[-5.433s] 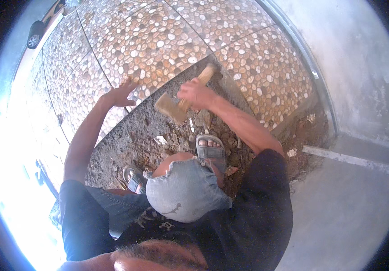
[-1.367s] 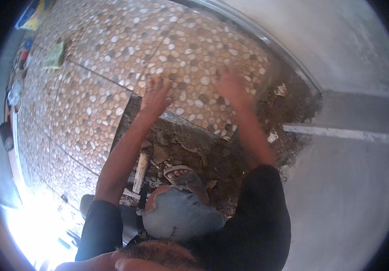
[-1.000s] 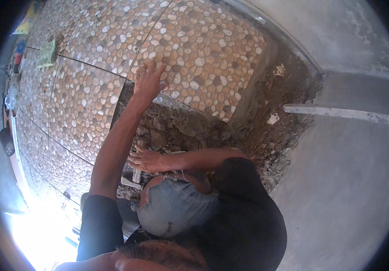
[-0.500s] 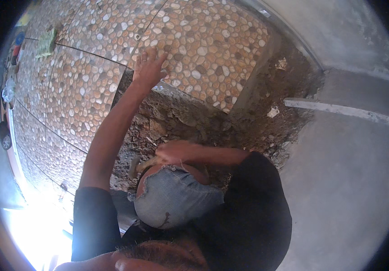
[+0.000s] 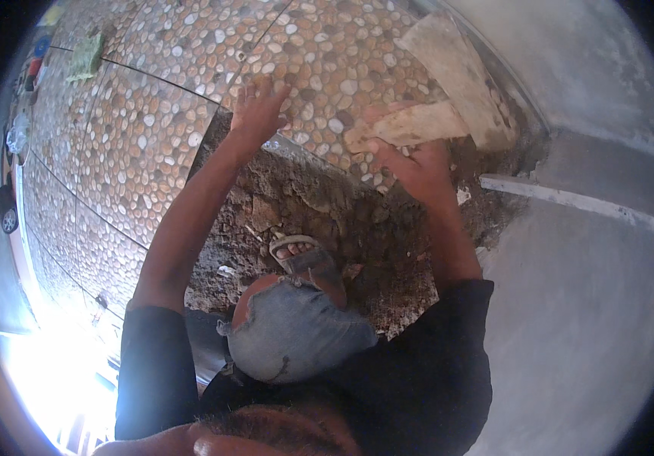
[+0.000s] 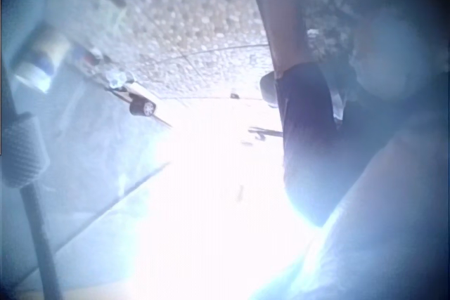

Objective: The person breaks up sections of ground between floor tiles using a hammer and a piece of wood, uses a trowel to scoop debris and mix mortar in buckets, and then pours mortar into the prepared space.

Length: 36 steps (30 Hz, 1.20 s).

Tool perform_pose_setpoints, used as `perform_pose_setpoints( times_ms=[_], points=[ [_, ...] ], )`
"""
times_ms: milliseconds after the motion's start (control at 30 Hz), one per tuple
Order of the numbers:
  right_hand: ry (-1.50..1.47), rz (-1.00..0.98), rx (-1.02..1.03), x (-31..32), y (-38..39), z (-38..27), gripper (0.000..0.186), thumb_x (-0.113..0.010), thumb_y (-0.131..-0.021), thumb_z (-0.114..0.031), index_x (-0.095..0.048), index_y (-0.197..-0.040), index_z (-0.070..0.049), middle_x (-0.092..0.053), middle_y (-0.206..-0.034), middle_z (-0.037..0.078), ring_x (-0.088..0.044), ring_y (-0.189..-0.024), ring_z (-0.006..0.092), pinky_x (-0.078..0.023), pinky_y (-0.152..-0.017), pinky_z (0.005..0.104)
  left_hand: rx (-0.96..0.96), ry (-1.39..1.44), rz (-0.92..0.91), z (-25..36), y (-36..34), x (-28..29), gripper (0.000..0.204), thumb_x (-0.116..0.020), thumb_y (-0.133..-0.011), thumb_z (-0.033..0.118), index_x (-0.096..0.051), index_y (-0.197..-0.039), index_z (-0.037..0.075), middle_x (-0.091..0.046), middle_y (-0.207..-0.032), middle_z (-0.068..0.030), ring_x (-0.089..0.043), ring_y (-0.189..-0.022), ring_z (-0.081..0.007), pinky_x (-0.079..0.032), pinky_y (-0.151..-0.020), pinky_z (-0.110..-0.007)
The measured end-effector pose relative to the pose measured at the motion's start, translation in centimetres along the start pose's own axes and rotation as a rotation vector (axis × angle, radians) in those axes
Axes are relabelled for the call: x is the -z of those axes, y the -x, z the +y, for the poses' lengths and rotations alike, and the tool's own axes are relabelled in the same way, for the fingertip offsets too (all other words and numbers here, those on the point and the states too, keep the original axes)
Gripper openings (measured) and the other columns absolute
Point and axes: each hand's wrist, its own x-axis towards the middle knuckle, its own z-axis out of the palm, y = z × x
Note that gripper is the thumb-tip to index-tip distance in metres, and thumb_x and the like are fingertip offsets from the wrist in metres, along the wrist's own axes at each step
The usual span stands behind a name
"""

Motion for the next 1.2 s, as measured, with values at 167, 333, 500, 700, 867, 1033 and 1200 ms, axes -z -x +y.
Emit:
perform_pose_setpoints(
  times_ms=[167, 333, 500, 700, 867, 1033, 1200],
  points=[
    [0.093, -0.023, 0.057, -0.3, -0.1, 1.1, 0.035, -0.058, -0.078, 0.012, -0.044, -0.107, -0.004, -0.060, -0.103, 0.014, -0.056, -0.110, 0.0261, -0.045, -0.095, 0.0413, -0.032, 0.011, 0.009, -0.2, -0.3, 0.1, 0.066, -0.066, -0.080, 0.030, -0.034, -0.137, 0.023, -0.027, -0.145, -0.0187, -0.034, -0.128, -0.0445, -0.025, -0.106, -0.054],
    [0.030, -0.045, 0.002, -2.5, 0.5, 5.7, 0.032, -0.058, -0.078, 0.012, -0.046, -0.104, -0.003, -0.061, -0.103, 0.013, -0.056, -0.109, 0.0275, -0.044, -0.096, 0.0427, -0.007, 0.026, 0.029, 0.4, -0.4, -0.4, 0.068, -0.069, -0.077, 0.029, -0.036, -0.136, 0.025, -0.025, -0.146, -0.0175, -0.030, -0.131, -0.0427, -0.024, -0.107, -0.052],
    [0.118, -0.076, 0.068, -2.8, -0.3, 5.6, 0.030, -0.059, -0.078, 0.011, -0.047, -0.102, -0.002, -0.062, -0.103, 0.013, -0.058, -0.107, 0.0267, -0.045, -0.096, 0.0410, -0.004, 0.042, 0.050, -0.1, 0.2, -0.5, 0.067, -0.069, -0.077, 0.030, -0.037, -0.136, 0.024, -0.026, -0.146, -0.0182, -0.031, -0.130, -0.0434, -0.025, -0.107, -0.052],
    [0.036, -0.008, 0.087, -5.2, -2.4, 3.5, 0.026, -0.063, -0.079, 0.003, -0.054, -0.102, -0.002, -0.063, -0.102, 0.011, -0.060, -0.100, 0.0207, -0.048, -0.087, 0.0336, -0.010, -0.032, -0.020, 0.1, -0.1, -0.4, 0.068, -0.064, -0.082, 0.037, -0.032, -0.140, 0.023, -0.022, -0.148, -0.0181, -0.031, -0.131, -0.0435, -0.024, -0.108, -0.051],
    [0.031, -0.054, -0.058, -5.3, -2.9, 3.4, 0.029, -0.067, -0.079, -0.010, -0.061, -0.106, -0.003, -0.063, -0.104, 0.008, -0.060, -0.095, 0.0160, -0.048, -0.082, 0.0298, -0.005, 0.014, -0.018, 0.1, -0.3, -0.4, 0.072, -0.065, -0.080, 0.038, -0.030, -0.141, 0.023, -0.020, -0.149, -0.0173, -0.029, -0.132, -0.0428, -0.020, -0.109, -0.050],
    [0.158, -0.090, -0.073, -4.3, -2.3, 3.0, 0.028, -0.066, -0.078, -0.004, -0.058, -0.104, -0.002, -0.062, -0.105, 0.011, -0.057, -0.103, 0.0204, -0.045, -0.088, 0.0333, 0.001, -0.028, -0.013, 0.2, 0.6, 0.5, 0.060, -0.055, -0.088, 0.032, -0.031, -0.141, 0.016, -0.025, -0.147, -0.0191, -0.030, -0.133, -0.0374, -0.017, -0.111, -0.048],
    [0.113, -0.016, 0.271, -6.7, -5.9, 2.0, 0.026, -0.065, -0.078, 0.000, -0.058, -0.103, 0.002, -0.063, -0.100, 0.012, -0.061, -0.094, 0.0200, -0.049, -0.080, 0.0310, 0.037, 0.110, 0.227, 1.2, 3.8, -2.2, 0.044, -0.054, -0.086, 0.019, -0.045, -0.127, 0.006, -0.036, -0.137, -0.0228, -0.040, -0.124, -0.0358, -0.029, -0.104, -0.048]
  ],
)
